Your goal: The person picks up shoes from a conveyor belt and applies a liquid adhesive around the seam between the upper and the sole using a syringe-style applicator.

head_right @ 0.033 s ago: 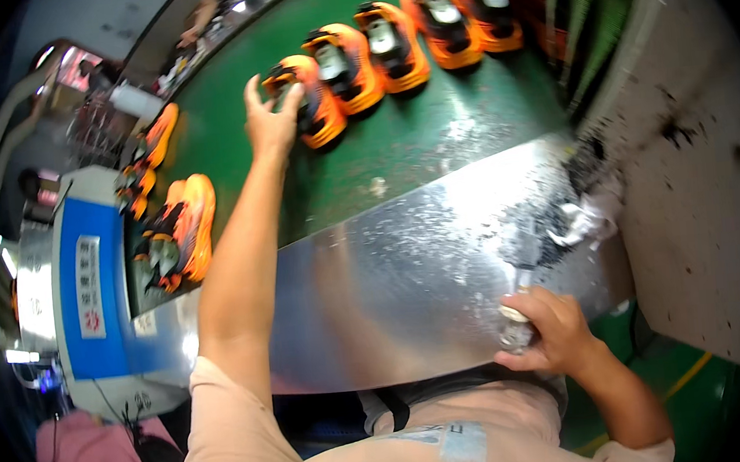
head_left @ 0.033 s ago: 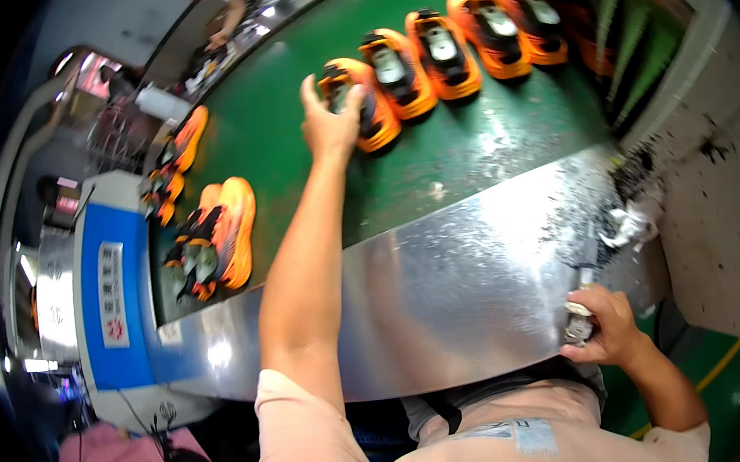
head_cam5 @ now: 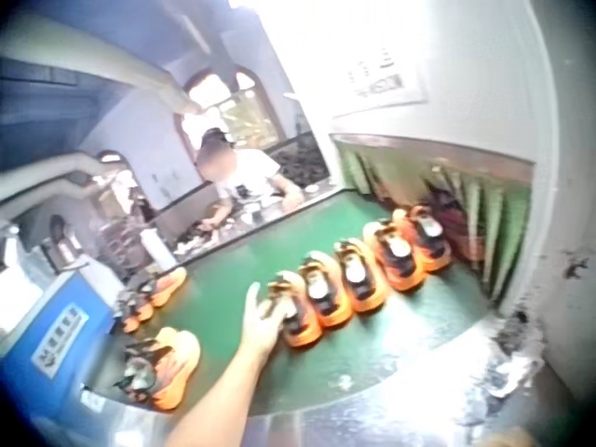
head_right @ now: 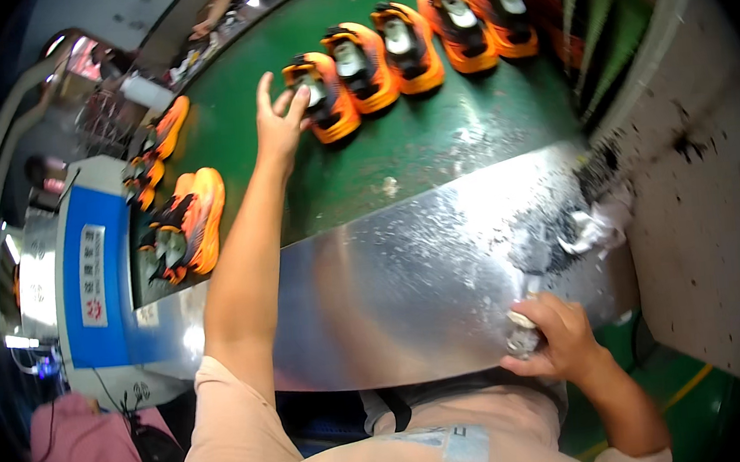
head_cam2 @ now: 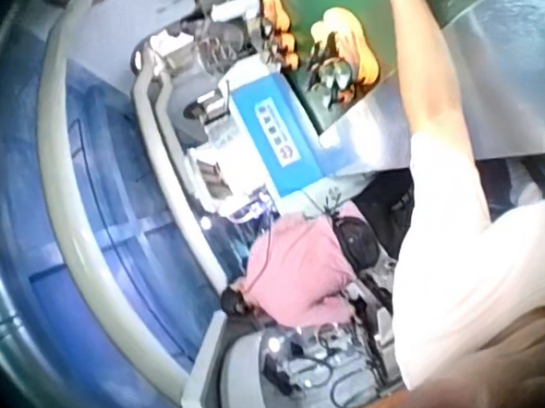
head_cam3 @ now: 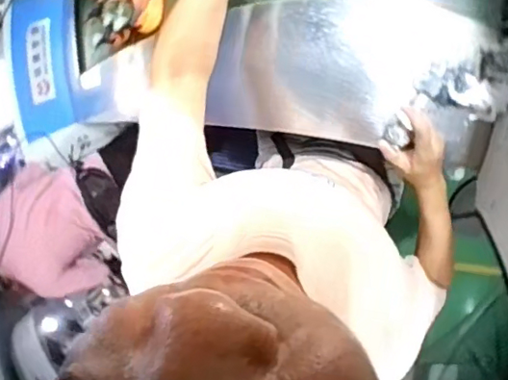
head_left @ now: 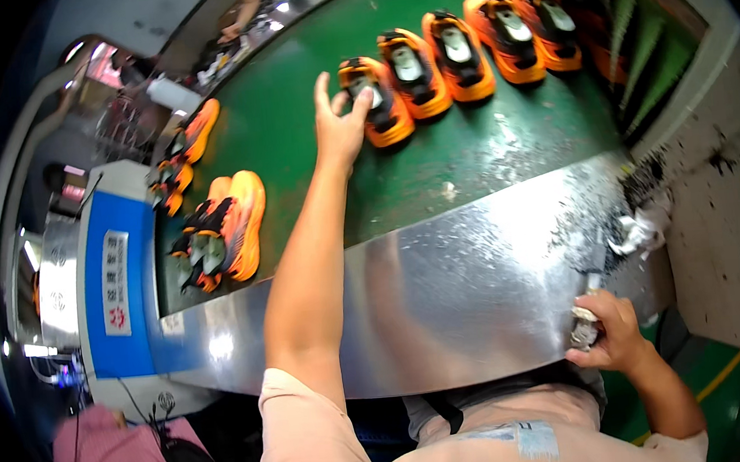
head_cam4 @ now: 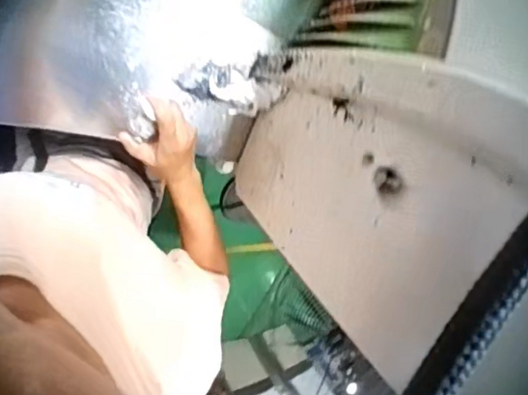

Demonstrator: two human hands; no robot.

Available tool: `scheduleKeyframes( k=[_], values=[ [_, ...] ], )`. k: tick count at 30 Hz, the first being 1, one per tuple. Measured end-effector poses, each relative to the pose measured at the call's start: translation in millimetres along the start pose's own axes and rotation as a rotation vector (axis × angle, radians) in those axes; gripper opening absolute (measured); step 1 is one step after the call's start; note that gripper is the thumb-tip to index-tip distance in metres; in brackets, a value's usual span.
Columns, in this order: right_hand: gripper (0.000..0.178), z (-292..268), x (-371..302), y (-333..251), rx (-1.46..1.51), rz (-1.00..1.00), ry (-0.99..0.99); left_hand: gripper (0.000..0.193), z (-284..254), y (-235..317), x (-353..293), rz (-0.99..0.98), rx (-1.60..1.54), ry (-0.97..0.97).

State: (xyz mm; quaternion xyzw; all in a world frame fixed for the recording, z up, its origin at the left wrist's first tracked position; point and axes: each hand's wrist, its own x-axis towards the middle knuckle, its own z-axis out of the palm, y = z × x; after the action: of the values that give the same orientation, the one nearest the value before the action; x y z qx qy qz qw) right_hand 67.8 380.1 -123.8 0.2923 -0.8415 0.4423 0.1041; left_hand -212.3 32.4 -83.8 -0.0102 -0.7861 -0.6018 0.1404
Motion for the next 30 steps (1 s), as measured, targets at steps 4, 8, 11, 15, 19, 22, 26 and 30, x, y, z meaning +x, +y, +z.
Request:
scheduleKeyframes(
  k=[4,8,11,15,19,22,26,30],
  values=[
    [0.064,-3.7,-2.4,1.3,-0.024,-0.010,0.036,0.060,-101.1,6.3,-42.7,0.490,0.720,0.181],
    [0.065,-3.4,-0.2,-4.4,-0.055,-0.025,0.001,0.052,-267.5,-40.6,-113.0,0.121,0.717,0.775],
    [0.066,-2.2,-7.4,0.9,0.057,-0.006,0.024,0.053,-287.7,-80.1,-141.8,-0.149,-0.058,0.643],
    [0.066,7.5,-9.6,-3.8,0.088,0.057,0.007,0.058,-283.6,-68.2,-136.4,-0.160,0.026,0.578],
    [0.066,5.2,-11.3,-5.2,0.162,0.212,-0.059,0.040,-249.8,-5.6,-140.2,-0.278,0.298,0.347],
    [0.064,-4.7,-6.6,-19.8,0.215,0.275,-0.018,0.041,-211.4,35.9,-183.6,-0.201,0.216,0.251],
    [0.054,-10.1,8.3,-44.4,0.110,0.409,-0.147,0.053,-157.6,18.5,-286.7,-0.112,0.169,0.442],
    [0.053,-22.9,6.4,-65.5,0.720,0.547,-0.032,0.061,-118.1,52.7,-363.6,-0.250,0.196,0.158]
  ],
)
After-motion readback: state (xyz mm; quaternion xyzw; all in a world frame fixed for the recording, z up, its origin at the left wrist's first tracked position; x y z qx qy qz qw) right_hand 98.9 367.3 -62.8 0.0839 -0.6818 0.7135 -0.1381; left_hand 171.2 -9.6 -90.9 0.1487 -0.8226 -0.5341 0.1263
